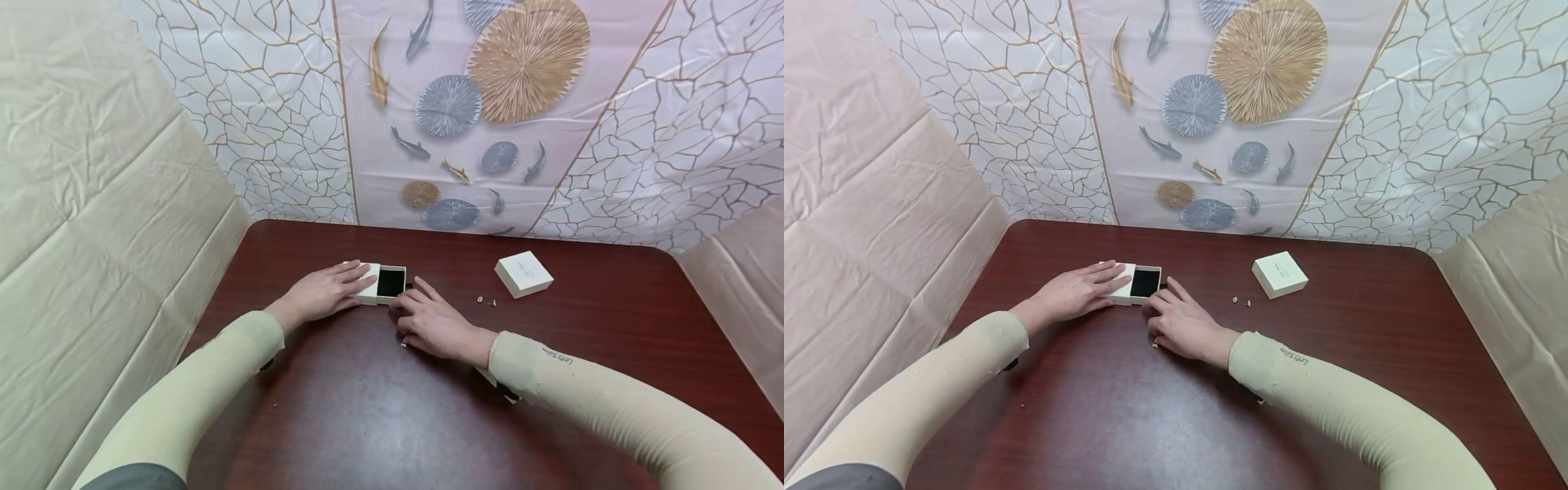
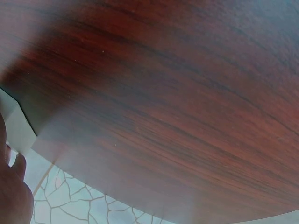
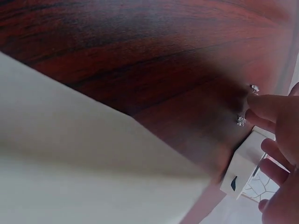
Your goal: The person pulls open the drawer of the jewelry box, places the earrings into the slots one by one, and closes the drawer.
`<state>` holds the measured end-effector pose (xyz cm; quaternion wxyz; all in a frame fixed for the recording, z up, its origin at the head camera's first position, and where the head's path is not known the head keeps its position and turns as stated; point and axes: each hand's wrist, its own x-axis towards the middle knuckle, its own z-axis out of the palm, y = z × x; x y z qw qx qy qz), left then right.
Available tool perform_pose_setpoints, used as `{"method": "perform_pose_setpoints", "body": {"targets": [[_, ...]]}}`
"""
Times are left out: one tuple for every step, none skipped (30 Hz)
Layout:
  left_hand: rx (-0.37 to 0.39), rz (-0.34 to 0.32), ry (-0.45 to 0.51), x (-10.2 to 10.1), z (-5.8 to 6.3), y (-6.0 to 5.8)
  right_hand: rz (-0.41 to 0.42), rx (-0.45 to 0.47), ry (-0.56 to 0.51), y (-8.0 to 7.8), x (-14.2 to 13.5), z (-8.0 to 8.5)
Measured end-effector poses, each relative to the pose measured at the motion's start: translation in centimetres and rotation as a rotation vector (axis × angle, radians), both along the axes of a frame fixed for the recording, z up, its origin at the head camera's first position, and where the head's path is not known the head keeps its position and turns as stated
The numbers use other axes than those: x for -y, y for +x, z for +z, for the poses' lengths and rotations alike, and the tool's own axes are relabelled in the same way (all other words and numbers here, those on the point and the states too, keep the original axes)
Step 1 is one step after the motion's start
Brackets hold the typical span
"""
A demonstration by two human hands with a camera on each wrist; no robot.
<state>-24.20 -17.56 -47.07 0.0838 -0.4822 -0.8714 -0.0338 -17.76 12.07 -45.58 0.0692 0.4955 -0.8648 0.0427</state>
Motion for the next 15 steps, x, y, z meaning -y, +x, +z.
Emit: {"method": "perform_pose_setpoints", "body": {"targets": [[-0.002,-0.002,0.002,0.01,-0.01,0.00,0.000,0.000,-0.001,-0.03,0.00,-0.02],[-0.002,-0.003,0.005,0.01,-0.01,0.00,0.001,-0.001,-0.004,-0.04,-0.01,-0.02],[-0.003,-0.005,0.007,0.01,-0.02,0.01,0.001,0.001,-0.006,-0.06,-0.01,0.01],[-0.004,-0.006,0.009,0.00,-0.03,0.00,0.003,0.000,-0.012,-0.07,-0.02,0.04],[-0.003,-0.007,0.012,0.00,-0.03,0.00,0.004,0.001,-0.019,-0.06,-0.05,0.09],[-0.002,-0.008,0.013,0.00,-0.03,0.00,0.004,0.002,-0.026,-0.04,-0.07,0.18],[-0.001,-0.006,0.013,0.01,-0.04,0.00,0.004,0.001,-0.032,0.00,-0.09,0.28],[-0.001,-0.005,0.012,0.01,-0.04,0.00,0.005,0.001,-0.037,0.05,-0.11,0.38],[-0.001,-0.004,0.011,0.02,-0.04,0.00,0.005,0.000,-0.042,0.10,-0.14,0.46],[-0.001,-0.002,0.008,0.03,-0.04,0.00,0.009,0.000,-0.049,0.19,-0.18,0.55],[-0.002,0.000,0.006,0.05,-0.03,0.02,0.015,-0.002,-0.053,0.28,-0.22,0.58],[-0.005,0.002,0.002,0.07,-0.02,0.02,0.022,-0.003,-0.057,0.38,-0.22,0.63],[-0.006,0.003,0.000,0.09,-0.01,0.03,0.029,-0.005,-0.061,0.48,-0.23,0.64],[-0.007,0.003,-0.001,0.10,0.00,0.04,0.037,-0.004,-0.065,0.58,-0.22,0.63],[-0.008,0.003,-0.002,0.11,0.00,0.04,0.044,-0.007,-0.067,0.66,-0.19,0.60]]}}
